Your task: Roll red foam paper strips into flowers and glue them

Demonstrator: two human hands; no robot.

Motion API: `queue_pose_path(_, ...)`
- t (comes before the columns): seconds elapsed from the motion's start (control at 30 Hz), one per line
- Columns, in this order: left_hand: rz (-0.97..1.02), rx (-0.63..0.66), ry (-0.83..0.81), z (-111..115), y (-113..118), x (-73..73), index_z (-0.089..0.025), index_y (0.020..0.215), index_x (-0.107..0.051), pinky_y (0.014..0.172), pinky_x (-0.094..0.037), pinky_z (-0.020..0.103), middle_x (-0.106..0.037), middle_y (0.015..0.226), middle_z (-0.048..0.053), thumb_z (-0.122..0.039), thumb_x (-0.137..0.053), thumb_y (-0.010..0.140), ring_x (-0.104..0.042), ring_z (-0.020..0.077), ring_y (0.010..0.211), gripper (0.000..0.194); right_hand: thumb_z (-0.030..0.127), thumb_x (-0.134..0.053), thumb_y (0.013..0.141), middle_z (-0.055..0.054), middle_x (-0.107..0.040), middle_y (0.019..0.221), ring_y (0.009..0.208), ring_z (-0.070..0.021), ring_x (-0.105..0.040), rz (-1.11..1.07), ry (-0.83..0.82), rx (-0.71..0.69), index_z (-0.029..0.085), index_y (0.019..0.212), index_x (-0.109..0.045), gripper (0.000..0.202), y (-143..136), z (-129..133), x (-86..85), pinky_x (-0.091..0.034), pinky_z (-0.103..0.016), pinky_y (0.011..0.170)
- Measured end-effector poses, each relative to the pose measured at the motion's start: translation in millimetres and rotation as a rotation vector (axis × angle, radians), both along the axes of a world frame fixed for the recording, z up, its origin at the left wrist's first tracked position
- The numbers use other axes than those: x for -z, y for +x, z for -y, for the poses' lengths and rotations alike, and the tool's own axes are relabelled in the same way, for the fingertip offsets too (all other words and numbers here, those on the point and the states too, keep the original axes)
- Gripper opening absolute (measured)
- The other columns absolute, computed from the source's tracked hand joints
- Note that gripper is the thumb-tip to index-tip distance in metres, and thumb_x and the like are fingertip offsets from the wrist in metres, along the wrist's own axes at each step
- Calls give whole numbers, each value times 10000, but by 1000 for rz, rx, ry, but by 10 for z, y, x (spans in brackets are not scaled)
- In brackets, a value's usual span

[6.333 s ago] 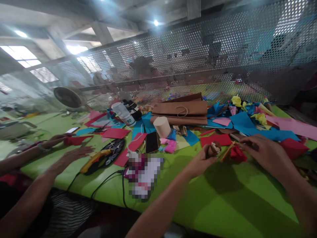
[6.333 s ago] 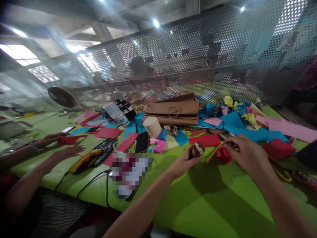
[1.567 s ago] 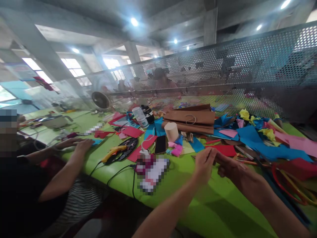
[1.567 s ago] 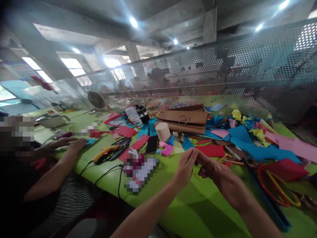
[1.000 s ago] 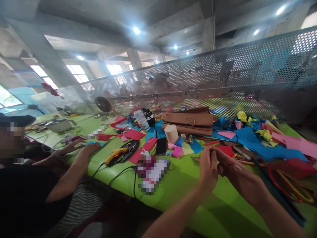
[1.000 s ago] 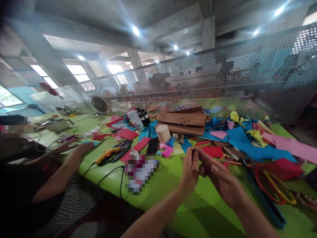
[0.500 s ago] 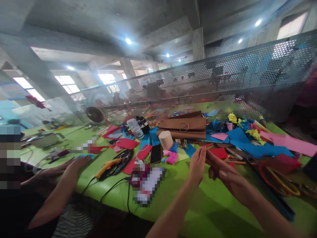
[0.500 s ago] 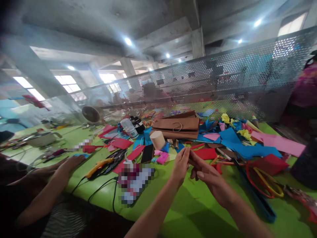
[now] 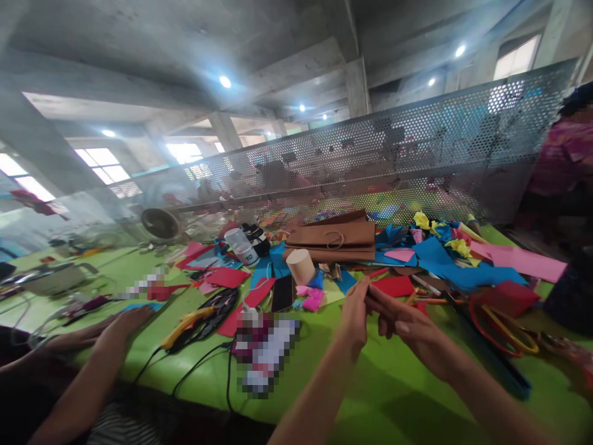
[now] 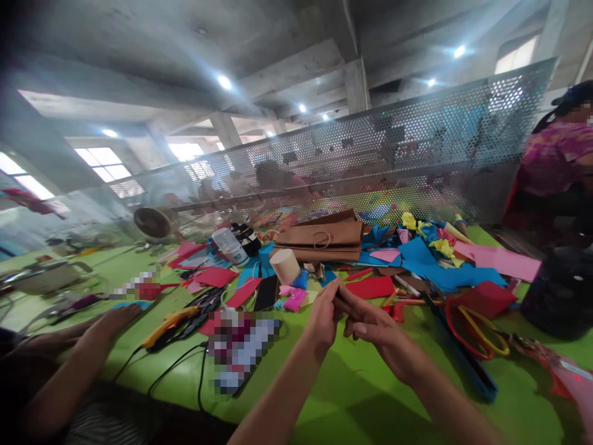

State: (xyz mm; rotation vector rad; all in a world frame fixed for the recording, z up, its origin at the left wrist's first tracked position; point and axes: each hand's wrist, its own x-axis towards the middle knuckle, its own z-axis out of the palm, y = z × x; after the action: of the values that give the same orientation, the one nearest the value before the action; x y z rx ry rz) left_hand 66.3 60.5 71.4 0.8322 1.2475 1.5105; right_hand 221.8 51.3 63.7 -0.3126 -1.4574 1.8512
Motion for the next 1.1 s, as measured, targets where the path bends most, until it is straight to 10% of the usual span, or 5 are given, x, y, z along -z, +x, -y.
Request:
queue_pose_path(0.23, 50, -99, 88, -14, 122, 150, -212, 776, -495, 485, -295, 209, -378, 601, -87, -757, -710, 803, -356, 77, 510, 587, 460, -712, 843, -81, -643, 1521, 974, -258, -597, -4, -36, 72, 326, 1466, -663, 639, 54, -25, -38, -439, -393, 874)
queue_pose_path(0.57, -388, -161, 353, 210, 109, 274, -212, 1019, -655, 721, -432, 295, -629, 874, 34, -714, -458, 1007, -539, 165, 757, 539, 414, -697, 890, -63, -697, 1441, 862, -216, -535, -177, -274, 25, 340, 1449, -672, 565, 119, -82, 64, -440, -327, 811)
queue_pose_path(0.87, -307, -131, 408, 280, 64, 218, -205, 833, -617, 691, -414, 270, -606, 780, 15, -719, -558, 964, -523, 142, 720, 533, 495, -698, 846, -98, -707, 1426, 801, -205, -516, -193, -294, -55, 299, 1453, -676, 639, 108, -97, 137, -437, -339, 768)
queue_pose_path(1.1, 141, -139, 198, 196, 82, 146, -204, 717, -503, 515, -281, 227, -413, 617, -75, -772, -819, 685, -341, 74, 545, 651, 520, -717, 851, -97, -636, 1532, 894, -235, -551, -9, -71, -39, 339, 1512, -611, 693, 100, -75, 68, -410, -365, 763)
